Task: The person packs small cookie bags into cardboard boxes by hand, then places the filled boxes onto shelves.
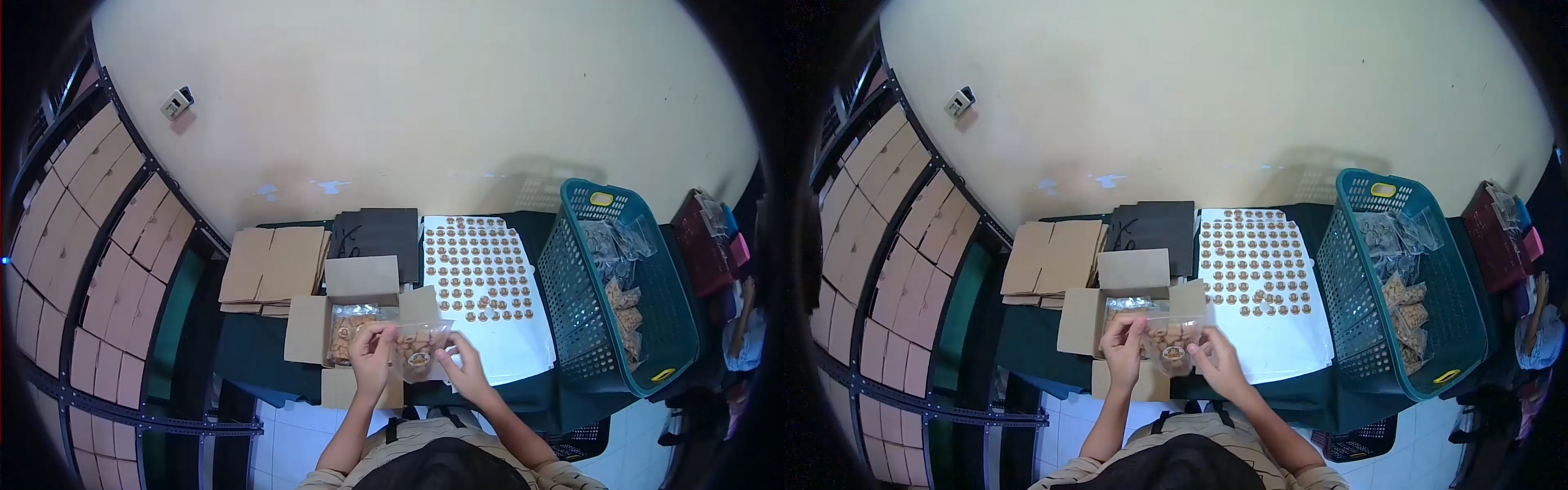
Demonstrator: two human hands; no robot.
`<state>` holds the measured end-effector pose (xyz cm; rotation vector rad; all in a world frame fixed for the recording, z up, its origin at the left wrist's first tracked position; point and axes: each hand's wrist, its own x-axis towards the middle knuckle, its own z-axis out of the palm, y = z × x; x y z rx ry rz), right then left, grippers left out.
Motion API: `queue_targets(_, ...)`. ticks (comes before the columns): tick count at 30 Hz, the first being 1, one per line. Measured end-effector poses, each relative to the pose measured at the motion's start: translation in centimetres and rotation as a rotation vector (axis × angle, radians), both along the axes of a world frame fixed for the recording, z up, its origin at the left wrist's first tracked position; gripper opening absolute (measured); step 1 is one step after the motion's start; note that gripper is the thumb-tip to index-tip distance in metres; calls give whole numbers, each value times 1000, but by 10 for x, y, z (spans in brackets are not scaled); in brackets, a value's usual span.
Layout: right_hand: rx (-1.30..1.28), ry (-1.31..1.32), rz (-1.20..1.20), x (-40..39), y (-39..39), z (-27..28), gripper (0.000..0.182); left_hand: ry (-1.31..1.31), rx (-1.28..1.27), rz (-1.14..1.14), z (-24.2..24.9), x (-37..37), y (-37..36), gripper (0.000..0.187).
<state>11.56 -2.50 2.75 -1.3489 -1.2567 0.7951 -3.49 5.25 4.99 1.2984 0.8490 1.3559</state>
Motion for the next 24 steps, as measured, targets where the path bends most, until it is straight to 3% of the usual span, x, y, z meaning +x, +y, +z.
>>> queue_targets(1, 128, -123, -71, 4, 3, 3, 32, 1, -1, 2, 1, -1, 0, 7)
queue_targets(3, 271, -318, -172, 9, 8, 32, 34, 285, 236, -29, 4, -3, -2, 5)
queue_targets(4, 270, -319, -172, 12, 10, 41, 34, 356, 343, -37, 2, -2, -2, 2)
queue_targets(6, 301, -707, 2, 17, 13, 52, 26, 408, 395, -110, -1, 0, -2, 3)
queue_targets(10, 280, -751, 99, 5, 18, 51, 13, 473, 397, -186, 4, 0, 1, 3)
queue_targets(17, 269, -685, 96, -2, 20, 61, 12, 477, 423, -56, 14, -8, 5, 1)
queue_targets(24, 289, -640, 74, -2, 16, 51, 10, 309, 186, 125, 1, -21, 23, 6)
